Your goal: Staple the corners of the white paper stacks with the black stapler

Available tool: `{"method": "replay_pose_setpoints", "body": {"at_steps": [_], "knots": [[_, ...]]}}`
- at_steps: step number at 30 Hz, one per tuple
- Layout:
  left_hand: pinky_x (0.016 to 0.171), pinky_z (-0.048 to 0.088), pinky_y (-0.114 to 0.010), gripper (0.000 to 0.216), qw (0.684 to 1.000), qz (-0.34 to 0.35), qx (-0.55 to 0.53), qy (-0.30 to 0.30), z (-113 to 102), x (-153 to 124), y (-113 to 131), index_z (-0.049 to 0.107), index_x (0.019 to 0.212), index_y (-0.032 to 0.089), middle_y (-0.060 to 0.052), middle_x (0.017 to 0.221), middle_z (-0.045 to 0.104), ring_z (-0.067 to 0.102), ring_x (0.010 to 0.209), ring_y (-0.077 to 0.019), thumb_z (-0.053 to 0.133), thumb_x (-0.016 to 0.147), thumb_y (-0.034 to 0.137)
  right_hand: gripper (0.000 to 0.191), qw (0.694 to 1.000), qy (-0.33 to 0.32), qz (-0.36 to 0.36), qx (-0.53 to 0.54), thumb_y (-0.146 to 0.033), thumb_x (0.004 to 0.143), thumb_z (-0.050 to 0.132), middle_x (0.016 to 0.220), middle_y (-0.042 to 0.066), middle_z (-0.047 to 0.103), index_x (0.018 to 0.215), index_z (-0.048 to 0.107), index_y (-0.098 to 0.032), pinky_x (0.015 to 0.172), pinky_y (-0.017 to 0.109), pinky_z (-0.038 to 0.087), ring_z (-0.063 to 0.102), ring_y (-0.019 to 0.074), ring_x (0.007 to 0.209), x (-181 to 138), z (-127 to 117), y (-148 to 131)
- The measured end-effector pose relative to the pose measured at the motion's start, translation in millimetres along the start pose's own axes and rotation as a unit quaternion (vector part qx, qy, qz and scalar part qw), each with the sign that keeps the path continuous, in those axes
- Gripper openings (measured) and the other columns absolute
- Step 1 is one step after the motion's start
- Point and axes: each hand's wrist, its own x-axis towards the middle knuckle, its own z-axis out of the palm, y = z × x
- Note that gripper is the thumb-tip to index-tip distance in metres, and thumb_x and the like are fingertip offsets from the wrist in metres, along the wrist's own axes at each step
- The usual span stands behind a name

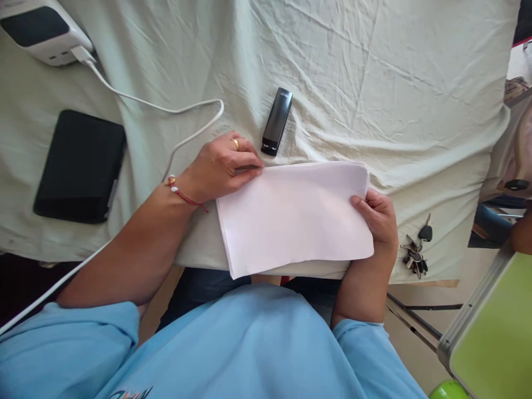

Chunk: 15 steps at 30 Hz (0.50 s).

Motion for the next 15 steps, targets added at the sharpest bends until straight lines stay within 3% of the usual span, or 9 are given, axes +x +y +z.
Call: {"method": "replay_pose_setpoints", "body": {"at_steps": [5, 10, 12, 15], "knots": [[0.110, 0.067, -0.054, 0.030, 0.994, -0.057, -0.058, 0.068, -2, -2, 3, 0.086, 0.131, 0.026, -0.009, 0.126, 0.086, 0.079, 0.122, -0.0347, 0.078, 0.104, 0.035, 0.045, 0.983, 0.127, -0.110, 0.072, -0.047, 0.064, 0.112, 0.085, 0.000, 0.084, 0.092, 0.086, -0.024, 0.058, 0.027, 0.061, 0.069, 0.0139, 0.066, 8, -5, 7], [0.105, 0.068, -0.041, 0.073, 0.957, -0.124, -0.211, 0.156, 4, 1, 2, 0.059, 0.168, 0.036, -0.011, 0.139, 0.080, 0.081, 0.128, -0.0308, 0.089, 0.105, 0.057, 0.039, 0.949, 0.217, -0.198, 0.117, -0.043, 0.069, 0.107, 0.101, 0.000, 0.087, 0.091, 0.080, -0.025, 0.090, 0.034, 0.073, 0.081, 0.0185, 0.097, 26, -10, 19], [0.102, 0.070, -0.041, 0.076, 0.940, -0.137, -0.259, 0.174, 8, 2, 0, 0.053, 0.172, 0.038, -0.011, 0.138, 0.079, 0.083, 0.127, -0.0299, 0.086, 0.107, 0.062, 0.040, 0.934, 0.243, -0.229, 0.129, -0.046, 0.071, 0.105, 0.111, 0.000, 0.088, 0.093, 0.078, -0.026, 0.105, 0.036, 0.073, 0.083, 0.0207, 0.116, 33, -6, 23], [0.100, 0.072, -0.046, 0.065, 0.931, -0.138, -0.305, 0.149, 10, 2, 2, 0.067, 0.157, 0.033, -0.010, 0.125, 0.081, 0.083, 0.124, -0.0312, 0.085, 0.106, 0.069, 0.043, 0.914, 0.268, -0.264, 0.151, -0.050, 0.071, 0.105, 0.123, 0.000, 0.088, 0.093, 0.075, -0.028, 0.113, 0.040, 0.073, 0.081, 0.0236, 0.133, 37, 3, 26]]}}
